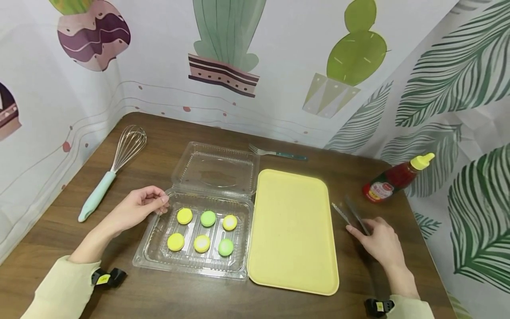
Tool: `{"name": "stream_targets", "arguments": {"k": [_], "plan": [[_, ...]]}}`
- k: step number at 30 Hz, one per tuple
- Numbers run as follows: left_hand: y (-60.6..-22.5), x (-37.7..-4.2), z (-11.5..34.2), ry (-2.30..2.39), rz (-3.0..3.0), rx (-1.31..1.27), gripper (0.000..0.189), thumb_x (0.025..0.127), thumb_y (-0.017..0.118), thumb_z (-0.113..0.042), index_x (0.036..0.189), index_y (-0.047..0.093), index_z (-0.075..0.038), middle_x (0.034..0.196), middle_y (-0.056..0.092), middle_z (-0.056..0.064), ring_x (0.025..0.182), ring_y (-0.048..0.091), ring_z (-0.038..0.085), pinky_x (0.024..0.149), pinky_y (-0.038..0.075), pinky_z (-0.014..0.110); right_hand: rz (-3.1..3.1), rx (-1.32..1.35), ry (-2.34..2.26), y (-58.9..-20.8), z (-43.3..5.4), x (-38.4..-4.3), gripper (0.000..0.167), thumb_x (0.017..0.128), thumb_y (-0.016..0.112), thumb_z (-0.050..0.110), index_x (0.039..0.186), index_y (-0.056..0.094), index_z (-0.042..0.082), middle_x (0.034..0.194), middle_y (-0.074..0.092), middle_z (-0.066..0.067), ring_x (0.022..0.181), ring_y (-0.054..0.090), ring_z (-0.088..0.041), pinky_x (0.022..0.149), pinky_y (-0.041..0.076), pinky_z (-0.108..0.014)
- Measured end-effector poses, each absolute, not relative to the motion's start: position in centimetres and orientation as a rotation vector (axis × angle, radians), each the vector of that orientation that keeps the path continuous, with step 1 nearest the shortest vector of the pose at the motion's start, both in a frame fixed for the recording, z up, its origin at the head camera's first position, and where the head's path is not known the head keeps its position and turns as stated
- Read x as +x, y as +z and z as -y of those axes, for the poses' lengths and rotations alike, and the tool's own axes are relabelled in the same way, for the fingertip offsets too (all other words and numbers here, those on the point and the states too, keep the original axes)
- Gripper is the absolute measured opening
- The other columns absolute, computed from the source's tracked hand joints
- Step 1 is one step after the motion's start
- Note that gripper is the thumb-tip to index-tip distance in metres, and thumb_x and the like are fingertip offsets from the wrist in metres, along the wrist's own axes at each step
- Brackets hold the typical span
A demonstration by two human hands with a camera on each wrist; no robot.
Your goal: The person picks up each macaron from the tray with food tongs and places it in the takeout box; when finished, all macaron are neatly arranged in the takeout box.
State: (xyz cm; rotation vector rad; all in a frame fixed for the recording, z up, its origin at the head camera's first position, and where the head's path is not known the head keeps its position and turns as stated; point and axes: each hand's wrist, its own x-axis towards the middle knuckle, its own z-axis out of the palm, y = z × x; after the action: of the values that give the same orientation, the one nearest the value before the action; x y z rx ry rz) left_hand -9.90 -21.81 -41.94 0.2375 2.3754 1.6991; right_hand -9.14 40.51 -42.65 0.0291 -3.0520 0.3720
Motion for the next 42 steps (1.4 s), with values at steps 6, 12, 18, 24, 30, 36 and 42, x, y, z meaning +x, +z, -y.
{"name": "stream_targets", "arguments": {"k": [6,12,18,24,30,36,42], "plan": [[-42.3,-10.0,21.9,1.687,-2.384,0.234,0.02,0.101,0.06,-0.013,0.105,0.059,0.007,0.085,0.067,0.012,0.074,0.064,0.015,0.067,0.055,0.027,3.091,0.029,0.356,-42.8,-40.6,-8.9,0.06,0.087,0.075,0.05,0.103,0.071,-0.008,0.083,0.06,-0.014,0.067,0.055,-0.026,0.056,0.047,-0.049],[-42.6,-10.1,21.9,1.675,-2.393,0.245,0.019,0.101,0.06,-0.013,0.104,0.059,0.006,0.084,0.067,0.012,0.075,0.065,0.017,0.068,0.055,0.028,3.072,0.036,0.356,-42.9,-40.6,-8.8,0.06,0.086,0.075,0.049,0.103,0.071,-0.008,0.085,0.062,-0.016,0.069,0.057,-0.028,0.057,0.047,-0.052],[-42.5,-10.1,21.9,1.684,-2.389,0.241,0.02,0.101,0.061,-0.013,0.103,0.059,0.006,0.085,0.067,0.012,0.074,0.065,0.016,0.067,0.055,0.027,3.069,0.041,0.361,-43.0,-40.7,-8.7,0.059,0.086,0.075,0.05,0.103,0.071,-0.006,0.089,0.065,-0.02,0.074,0.062,-0.035,0.061,0.048,-0.057],[-42.5,-10.1,22.0,1.69,-2.38,0.238,0.022,0.101,0.061,-0.015,0.104,0.059,0.006,0.086,0.067,0.012,0.074,0.064,0.015,0.067,0.055,0.027,3.087,0.033,0.37,-42.9,-40.7,-8.6,0.062,0.086,0.075,0.051,0.105,0.07,-0.007,0.088,0.064,-0.019,0.073,0.061,-0.033,0.061,0.048,-0.056],[-42.5,-10.2,22.3,1.629,-2.403,0.222,0.026,0.101,0.061,-0.02,0.106,0.06,0.005,0.086,0.068,0.011,0.075,0.065,0.017,0.069,0.055,0.03,3.093,0.044,0.356,-42.9,-40.7,-8.6,0.062,0.087,0.074,0.052,0.104,0.07,-0.008,0.085,0.062,-0.015,0.069,0.058,-0.028,0.058,0.048,-0.052],[-42.3,-10.3,22.8,1.632,-2.397,0.202,0.033,0.103,0.059,-0.026,0.109,0.06,0.006,0.089,0.069,0.013,0.078,0.067,0.02,0.072,0.057,0.032,3.056,0.04,0.311,-42.4,-40.6,-8.7,0.063,0.089,0.071,0.052,0.108,0.068,-0.008,0.089,0.061,-0.019,0.073,0.059,-0.034,0.059,0.047,-0.055],[-42.4,-10.5,23.1,1.668,-2.401,0.171,0.036,0.104,0.056,-0.027,0.111,0.06,0.008,0.092,0.069,0.013,0.081,0.068,0.02,0.075,0.057,0.031,2.908,0.094,0.296,-41.5,-39.2,-9.3,0.057,0.089,0.073,0.045,0.112,0.066,-0.007,0.104,0.061,-0.03,0.084,0.059,-0.047,0.065,0.045,-0.063]]}}
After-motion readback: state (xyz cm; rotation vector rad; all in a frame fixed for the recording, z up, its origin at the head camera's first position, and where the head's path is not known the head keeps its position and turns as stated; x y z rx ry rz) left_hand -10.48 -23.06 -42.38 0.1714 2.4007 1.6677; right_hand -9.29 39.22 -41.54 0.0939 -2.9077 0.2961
